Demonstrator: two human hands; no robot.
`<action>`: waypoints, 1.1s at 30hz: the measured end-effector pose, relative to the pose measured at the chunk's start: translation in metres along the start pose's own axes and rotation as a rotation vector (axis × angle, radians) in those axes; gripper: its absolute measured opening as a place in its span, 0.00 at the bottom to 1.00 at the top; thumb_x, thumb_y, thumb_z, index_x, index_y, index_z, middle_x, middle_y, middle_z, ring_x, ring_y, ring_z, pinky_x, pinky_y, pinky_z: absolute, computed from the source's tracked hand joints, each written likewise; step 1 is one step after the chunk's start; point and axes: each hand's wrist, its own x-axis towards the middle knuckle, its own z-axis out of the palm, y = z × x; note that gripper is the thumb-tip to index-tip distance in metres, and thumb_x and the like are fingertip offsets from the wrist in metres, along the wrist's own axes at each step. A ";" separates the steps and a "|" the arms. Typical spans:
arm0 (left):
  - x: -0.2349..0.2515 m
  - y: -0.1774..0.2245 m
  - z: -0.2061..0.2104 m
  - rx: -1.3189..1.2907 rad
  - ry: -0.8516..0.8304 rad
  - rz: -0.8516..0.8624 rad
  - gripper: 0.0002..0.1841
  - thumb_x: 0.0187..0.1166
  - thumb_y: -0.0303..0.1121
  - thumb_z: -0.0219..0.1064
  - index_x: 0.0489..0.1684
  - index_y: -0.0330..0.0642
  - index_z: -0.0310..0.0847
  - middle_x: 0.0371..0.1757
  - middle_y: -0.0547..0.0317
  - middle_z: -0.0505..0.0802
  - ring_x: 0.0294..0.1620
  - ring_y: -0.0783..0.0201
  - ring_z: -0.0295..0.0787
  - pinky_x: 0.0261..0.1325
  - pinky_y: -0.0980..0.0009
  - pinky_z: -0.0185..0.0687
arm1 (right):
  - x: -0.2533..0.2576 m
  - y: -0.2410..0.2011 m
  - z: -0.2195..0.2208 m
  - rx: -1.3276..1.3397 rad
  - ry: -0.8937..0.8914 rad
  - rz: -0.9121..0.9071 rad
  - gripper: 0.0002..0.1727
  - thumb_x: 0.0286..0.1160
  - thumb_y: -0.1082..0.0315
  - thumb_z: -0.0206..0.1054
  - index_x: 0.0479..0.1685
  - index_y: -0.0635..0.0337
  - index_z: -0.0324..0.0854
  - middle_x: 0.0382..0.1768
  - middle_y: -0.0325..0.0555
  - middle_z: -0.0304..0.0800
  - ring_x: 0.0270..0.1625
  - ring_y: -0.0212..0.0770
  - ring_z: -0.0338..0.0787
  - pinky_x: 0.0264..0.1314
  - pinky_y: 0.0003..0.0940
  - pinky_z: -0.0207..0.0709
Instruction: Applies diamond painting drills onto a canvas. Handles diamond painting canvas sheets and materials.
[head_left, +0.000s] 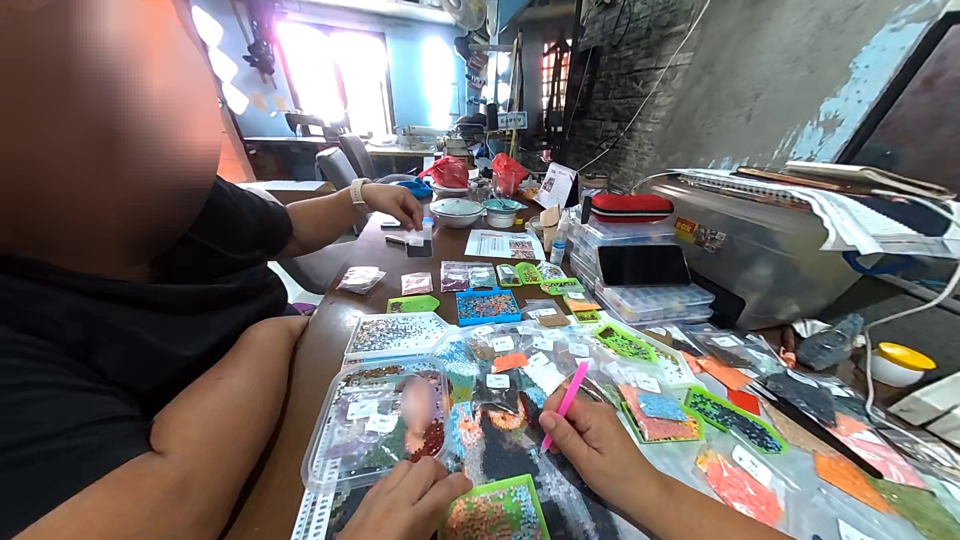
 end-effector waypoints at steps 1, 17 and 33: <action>0.000 0.000 0.000 -0.004 0.008 0.005 0.26 0.74 0.41 0.76 0.66 0.33 0.85 0.55 0.32 0.89 0.55 0.33 0.86 0.58 0.39 0.80 | 0.000 0.000 0.000 -0.010 -0.004 -0.010 0.22 0.92 0.52 0.54 0.37 0.61 0.79 0.23 0.35 0.79 0.26 0.19 0.78 0.31 0.15 0.73; -0.001 -0.006 0.010 0.061 0.121 0.095 0.25 0.75 0.45 0.74 0.63 0.35 0.86 0.52 0.37 0.91 0.51 0.37 0.88 0.53 0.45 0.84 | -0.008 -0.023 0.010 0.123 -0.072 -0.191 0.21 0.93 0.52 0.53 0.41 0.62 0.78 0.28 0.40 0.82 0.30 0.19 0.82 0.35 0.13 0.77; 0.000 -0.008 0.012 0.081 0.126 0.106 0.26 0.76 0.48 0.73 0.62 0.36 0.86 0.50 0.39 0.90 0.50 0.38 0.88 0.51 0.44 0.84 | -0.011 -0.022 0.011 0.141 -0.127 -0.208 0.21 0.93 0.53 0.52 0.40 0.63 0.77 0.26 0.41 0.80 0.29 0.20 0.80 0.35 0.13 0.75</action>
